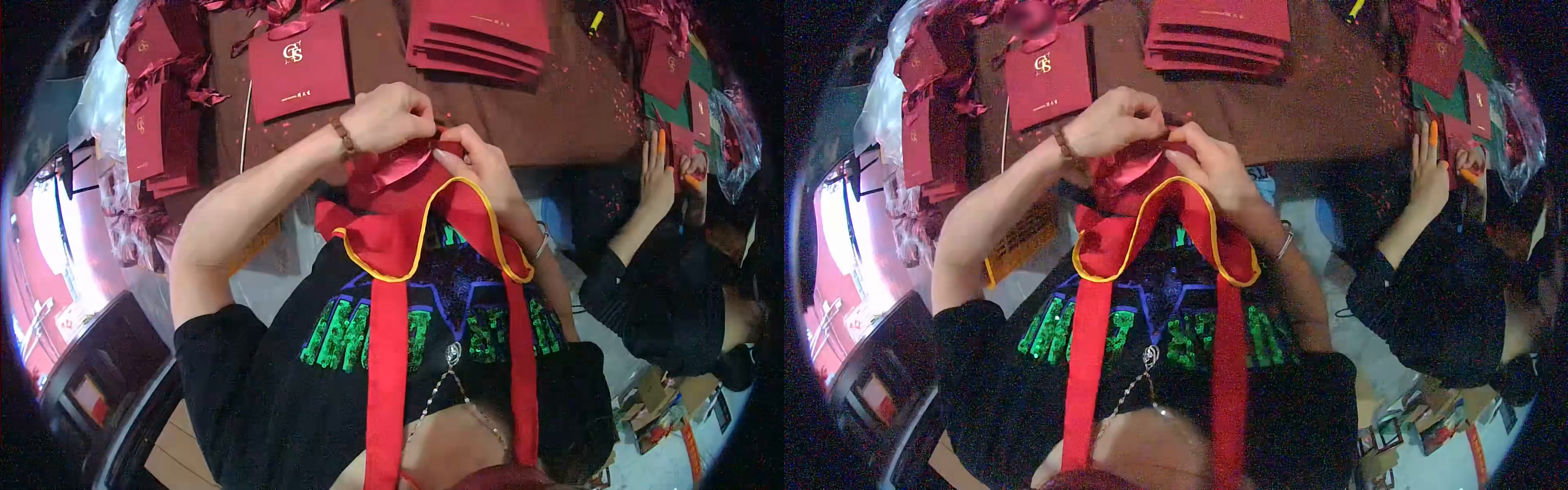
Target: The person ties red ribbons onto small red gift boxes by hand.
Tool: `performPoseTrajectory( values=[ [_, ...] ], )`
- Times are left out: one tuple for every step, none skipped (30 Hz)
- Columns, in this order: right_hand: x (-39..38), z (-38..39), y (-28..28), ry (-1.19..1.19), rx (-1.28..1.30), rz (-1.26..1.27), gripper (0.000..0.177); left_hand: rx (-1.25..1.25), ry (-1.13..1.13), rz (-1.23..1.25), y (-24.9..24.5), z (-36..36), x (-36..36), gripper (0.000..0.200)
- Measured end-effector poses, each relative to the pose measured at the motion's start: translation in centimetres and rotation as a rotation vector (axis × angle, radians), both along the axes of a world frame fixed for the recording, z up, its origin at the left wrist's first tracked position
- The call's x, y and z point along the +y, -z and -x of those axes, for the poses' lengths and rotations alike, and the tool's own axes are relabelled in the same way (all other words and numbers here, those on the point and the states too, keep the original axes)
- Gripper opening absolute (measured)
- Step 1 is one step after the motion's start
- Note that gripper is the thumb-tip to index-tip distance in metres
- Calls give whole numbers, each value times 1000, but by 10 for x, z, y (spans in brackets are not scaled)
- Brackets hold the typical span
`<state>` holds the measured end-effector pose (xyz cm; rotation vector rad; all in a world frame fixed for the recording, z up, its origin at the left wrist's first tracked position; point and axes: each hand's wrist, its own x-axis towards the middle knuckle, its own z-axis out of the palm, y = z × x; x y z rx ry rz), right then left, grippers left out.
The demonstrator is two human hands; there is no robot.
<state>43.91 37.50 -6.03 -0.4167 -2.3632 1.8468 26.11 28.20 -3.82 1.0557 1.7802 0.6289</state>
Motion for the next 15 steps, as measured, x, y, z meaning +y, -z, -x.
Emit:
performPoseTrajectory(
  values=[
    [1,-1,1,4,-16,32,22,-1,-4,3,4,3,1,26],
    [1,-2,1,1,-17,35,22,-88,-152,-134,7,6,3,25],
    [0,-4,0,1,-8,38,22,-174,-300,-272,9,9,3,23],
    [0,-5,-1,4,1,40,22,-174,-301,-270,10,9,2,23],
    [0,-5,0,5,1,39,22,-128,-258,-288,11,10,2,21],
    [-1,-5,1,24,-34,99,23,-83,-217,-305,12,11,1,20],
    [-1,-4,2,40,-68,159,24,-38,-177,-322,13,11,0,18],
    [-1,-3,2,40,-68,162,24,-38,-177,-319,9,9,0,18],
    [-2,-1,1,35,-103,152,27,92,-153,-314,4,6,2,18],
    [-3,0,0,29,-137,141,29,221,-129,-310,0,4,6,19],
    [-2,0,-3,31,-137,142,29,221,-127,-309,-2,2,10,19],
    [-2,1,-6,-4,-144,126,32,194,-108,-342,-4,0,14,19],
    [-1,2,-8,-42,-152,110,35,167,-92,-376,-7,-1,16,19],
    [-1,1,-8,-45,-151,107,35,288,-114,-505,-5,8,23,18],
    [-1,-1,-6,-81,-75,14,35,400,-168,-627,-3,28,32,18]
  ],
)
